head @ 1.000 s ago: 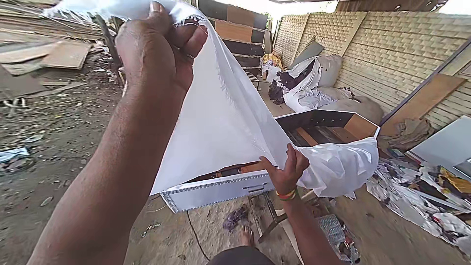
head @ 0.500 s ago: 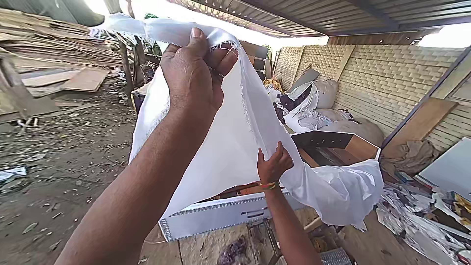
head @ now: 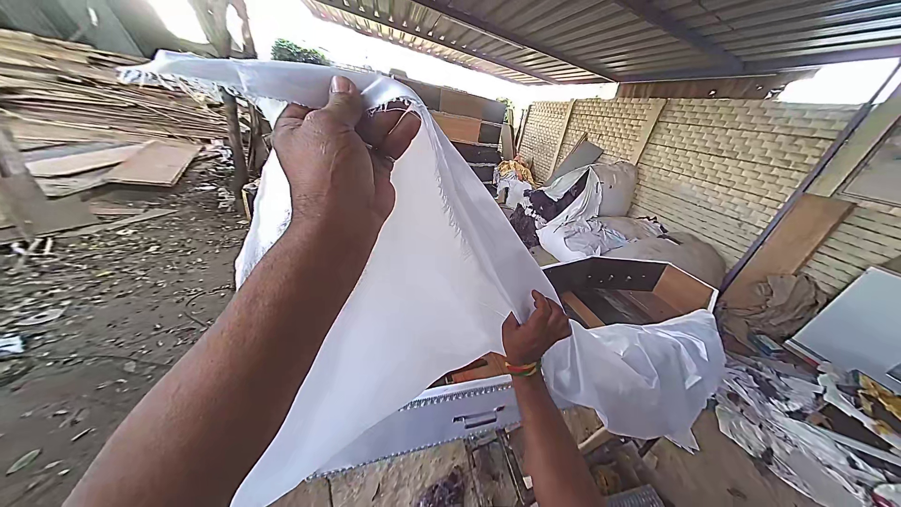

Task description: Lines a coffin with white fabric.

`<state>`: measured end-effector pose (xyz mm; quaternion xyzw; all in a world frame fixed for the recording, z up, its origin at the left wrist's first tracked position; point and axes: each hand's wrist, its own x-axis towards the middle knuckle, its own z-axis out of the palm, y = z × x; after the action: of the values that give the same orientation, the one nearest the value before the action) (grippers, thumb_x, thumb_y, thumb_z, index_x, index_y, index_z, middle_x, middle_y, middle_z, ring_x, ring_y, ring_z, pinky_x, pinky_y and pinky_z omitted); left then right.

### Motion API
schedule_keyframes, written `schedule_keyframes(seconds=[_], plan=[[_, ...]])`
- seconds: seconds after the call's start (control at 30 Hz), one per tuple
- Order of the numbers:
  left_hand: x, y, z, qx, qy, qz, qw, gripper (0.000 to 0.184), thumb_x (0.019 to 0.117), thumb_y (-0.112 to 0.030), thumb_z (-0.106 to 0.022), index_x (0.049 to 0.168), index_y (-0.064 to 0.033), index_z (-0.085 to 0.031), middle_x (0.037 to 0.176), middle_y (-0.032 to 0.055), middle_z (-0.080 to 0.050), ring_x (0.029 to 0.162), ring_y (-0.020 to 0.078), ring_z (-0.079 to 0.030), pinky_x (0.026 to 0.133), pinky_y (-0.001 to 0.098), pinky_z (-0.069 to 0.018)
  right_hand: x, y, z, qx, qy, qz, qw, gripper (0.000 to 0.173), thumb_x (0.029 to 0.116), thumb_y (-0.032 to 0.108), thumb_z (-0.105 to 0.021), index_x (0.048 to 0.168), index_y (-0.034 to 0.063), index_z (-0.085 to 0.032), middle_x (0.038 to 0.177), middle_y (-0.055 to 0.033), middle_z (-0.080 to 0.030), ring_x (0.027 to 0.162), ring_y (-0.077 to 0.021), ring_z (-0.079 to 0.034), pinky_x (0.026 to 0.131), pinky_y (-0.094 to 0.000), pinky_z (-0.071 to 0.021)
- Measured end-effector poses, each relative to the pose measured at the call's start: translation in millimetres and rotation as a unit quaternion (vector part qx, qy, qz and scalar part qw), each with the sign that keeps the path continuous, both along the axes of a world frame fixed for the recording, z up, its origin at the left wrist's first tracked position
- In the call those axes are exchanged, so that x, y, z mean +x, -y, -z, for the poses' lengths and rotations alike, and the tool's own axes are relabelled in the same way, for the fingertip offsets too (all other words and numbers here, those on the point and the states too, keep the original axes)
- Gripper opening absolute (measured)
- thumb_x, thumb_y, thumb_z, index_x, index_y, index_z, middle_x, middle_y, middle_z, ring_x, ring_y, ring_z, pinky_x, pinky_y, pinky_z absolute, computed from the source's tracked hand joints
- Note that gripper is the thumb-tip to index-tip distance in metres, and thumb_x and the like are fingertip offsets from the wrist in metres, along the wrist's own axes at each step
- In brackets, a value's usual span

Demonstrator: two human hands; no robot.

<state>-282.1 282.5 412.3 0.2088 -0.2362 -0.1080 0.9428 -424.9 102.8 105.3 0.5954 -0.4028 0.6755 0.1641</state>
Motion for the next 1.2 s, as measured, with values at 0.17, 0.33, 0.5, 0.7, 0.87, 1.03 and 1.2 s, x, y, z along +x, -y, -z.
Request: schedule_keyframes(seconds=[0.17,0.33,0.5,0.7,0.87,1.03,1.2], plan=[[20.6,5.7,9.8,0.041,-0.005,-0.034,0.999,0.015,0.1085,-0.011,-0.048,0.122,-0.0077,-0.041,0.092,0.0113,-0.065,0.073,0.0239,-0.073,0.069,0.0418,-0.0665,-46.7,-12.0,-12.4,-0.043,0.030,0.001,0.999,0.025,0.0827,0.024,-0.061,0.095,0.0080,-0.076,0.087,-0.0104,-0.068,0.086,-0.0282,-0.061,0.086,-0.0498,-0.0413],[55.5,14.0,30.3,0.062,0.009,-0.030,0.998,0.018,0.1085,-0.016,-0.047,0.125,-0.0117,-0.041,0.093,0.0079,-0.066,0.079,0.0226,-0.073,0.077,0.0412,-0.0650,-91.6,-4.0,-31.8,-0.068,0.033,0.050,0.996,0.022,0.0889,0.027,-0.063,0.088,0.0104,-0.077,0.082,-0.0056,-0.067,0.082,-0.0231,-0.060,0.085,-0.0453,-0.0414],[67.5,20.4,42.2,0.046,0.003,-0.012,0.999,0.019,0.1086,-0.018,-0.049,0.126,-0.0111,-0.043,0.098,0.0094,-0.067,0.085,0.0251,-0.074,0.080,0.0452,-0.0647,-104.7,25.0,-33.8,-0.049,-0.016,0.045,0.998,0.023,0.0932,0.027,-0.062,0.087,0.0104,-0.077,0.082,-0.0057,-0.069,0.081,-0.0238,-0.063,0.081,-0.0439,-0.0460],[62.1,11.3,36.2,0.035,-0.010,-0.032,0.999,0.021,0.1090,-0.017,-0.048,0.128,-0.0114,-0.042,0.099,0.0097,-0.065,0.083,0.0242,-0.073,0.079,0.0444,-0.0647,-112.0,30.8,-22.2,-0.037,-0.059,-0.125,0.990,0.024,0.0979,0.025,-0.061,0.091,0.0080,-0.077,0.086,-0.0059,-0.069,0.088,-0.0200,-0.064,0.087,-0.0356,-0.0511],[87.3,2.1,52.0,0.081,-0.020,-0.049,0.995,0.018,0.1084,-0.020,-0.050,0.125,-0.0123,-0.046,0.093,0.0077,-0.065,0.082,0.0223,-0.072,0.080,0.0436,-0.0636,-119.3,22.1,-9.0,-0.018,-0.119,-0.258,0.959,0.028,0.1015,0.031,-0.060,0.088,0.0085,-0.069,0.085,-0.0042,-0.066,0.087,-0.0153,-0.062,0.085,-0.0290,-0.0509],[115.8,-7.6,80.1,0.135,-0.055,-0.082,0.986,0.016,0.1076,-0.020,-0.052,0.121,-0.0132,-0.046,0.086,0.0054,-0.062,0.074,0.0184,-0.069,0.074,0.0374,-0.0629,-96.8,17.2,18.3,0.002,-0.182,-0.315,0.931,0.030,0.0999,0.033,-0.063,0.086,0.0069,-0.068,0.083,-0.0071,-0.066,0.084,-0.0192,-0.063,0.082,-0.0306,-0.0527],[155.4,-20.1,126.5,0.197,-0.014,-0.118,0.973,0.019,0.1083,-0.018,-0.050,0.125,-0.0128,-0.043,0.096,0.0078,-0.064,0.079,0.0216,-0.071,0.073,0.0410,-0.0642,-39.3,18.6,72.9,0.088,-0.293,-0.362,0.880,0.031,0.0989,0.032,-0.063,0.083,0.0058,-0.070,0.083,-0.0115,-0.068,0.084,-0.0276,-0.067,0.080,-0.0387,-0.0562]])
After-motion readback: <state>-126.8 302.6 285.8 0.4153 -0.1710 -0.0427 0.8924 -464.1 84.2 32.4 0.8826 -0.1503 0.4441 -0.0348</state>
